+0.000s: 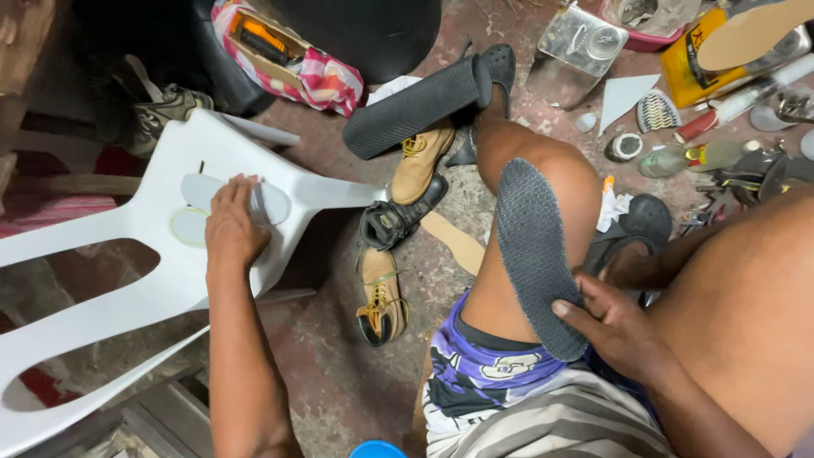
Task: The person cuts a shape from a piece of black rubber material using scissors and compares the cut piece to a shoe sole.
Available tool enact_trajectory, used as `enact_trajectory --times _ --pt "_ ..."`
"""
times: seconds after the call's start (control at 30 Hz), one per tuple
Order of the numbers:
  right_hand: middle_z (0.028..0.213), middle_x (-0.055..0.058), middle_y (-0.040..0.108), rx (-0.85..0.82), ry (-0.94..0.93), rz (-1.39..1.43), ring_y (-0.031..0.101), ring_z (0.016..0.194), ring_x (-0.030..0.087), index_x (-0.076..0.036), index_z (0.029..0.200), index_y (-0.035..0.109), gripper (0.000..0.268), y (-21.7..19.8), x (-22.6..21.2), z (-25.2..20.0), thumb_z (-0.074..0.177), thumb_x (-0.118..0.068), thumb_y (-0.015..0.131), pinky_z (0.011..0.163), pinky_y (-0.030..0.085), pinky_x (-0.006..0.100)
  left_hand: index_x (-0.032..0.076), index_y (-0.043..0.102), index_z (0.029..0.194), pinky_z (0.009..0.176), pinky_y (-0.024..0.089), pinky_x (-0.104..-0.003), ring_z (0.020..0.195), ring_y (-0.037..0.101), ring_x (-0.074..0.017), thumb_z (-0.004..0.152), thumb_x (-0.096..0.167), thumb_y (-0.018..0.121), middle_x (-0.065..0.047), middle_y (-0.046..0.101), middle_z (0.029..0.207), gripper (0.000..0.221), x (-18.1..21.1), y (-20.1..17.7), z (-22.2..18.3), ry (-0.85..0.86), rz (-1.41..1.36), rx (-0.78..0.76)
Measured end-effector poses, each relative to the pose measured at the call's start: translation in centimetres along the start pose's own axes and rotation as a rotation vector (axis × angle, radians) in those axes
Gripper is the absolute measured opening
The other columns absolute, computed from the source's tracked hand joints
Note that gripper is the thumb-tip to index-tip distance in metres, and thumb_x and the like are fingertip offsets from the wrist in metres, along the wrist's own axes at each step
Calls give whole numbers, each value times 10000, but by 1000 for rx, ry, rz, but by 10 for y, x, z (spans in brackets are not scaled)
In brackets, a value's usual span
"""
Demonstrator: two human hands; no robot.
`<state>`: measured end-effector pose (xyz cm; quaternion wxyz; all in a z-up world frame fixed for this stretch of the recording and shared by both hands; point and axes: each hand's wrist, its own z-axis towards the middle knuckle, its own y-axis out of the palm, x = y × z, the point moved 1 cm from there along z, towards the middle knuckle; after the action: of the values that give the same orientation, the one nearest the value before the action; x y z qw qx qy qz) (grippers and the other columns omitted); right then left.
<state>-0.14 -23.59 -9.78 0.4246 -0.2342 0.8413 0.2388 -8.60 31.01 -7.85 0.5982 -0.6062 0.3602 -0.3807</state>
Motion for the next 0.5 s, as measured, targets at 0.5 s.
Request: enact_trajectory --times 0.5 --pt "1060 13 664 -6 -74 88 602 998 66 -33 1178 605 200 2 0 -2 1007 -136 592 866 515 285 73 749 1085 836 529 -465 976 675 -360 899 455 865 -147 728 1005 441 -84 -18 58 121 230 -30"
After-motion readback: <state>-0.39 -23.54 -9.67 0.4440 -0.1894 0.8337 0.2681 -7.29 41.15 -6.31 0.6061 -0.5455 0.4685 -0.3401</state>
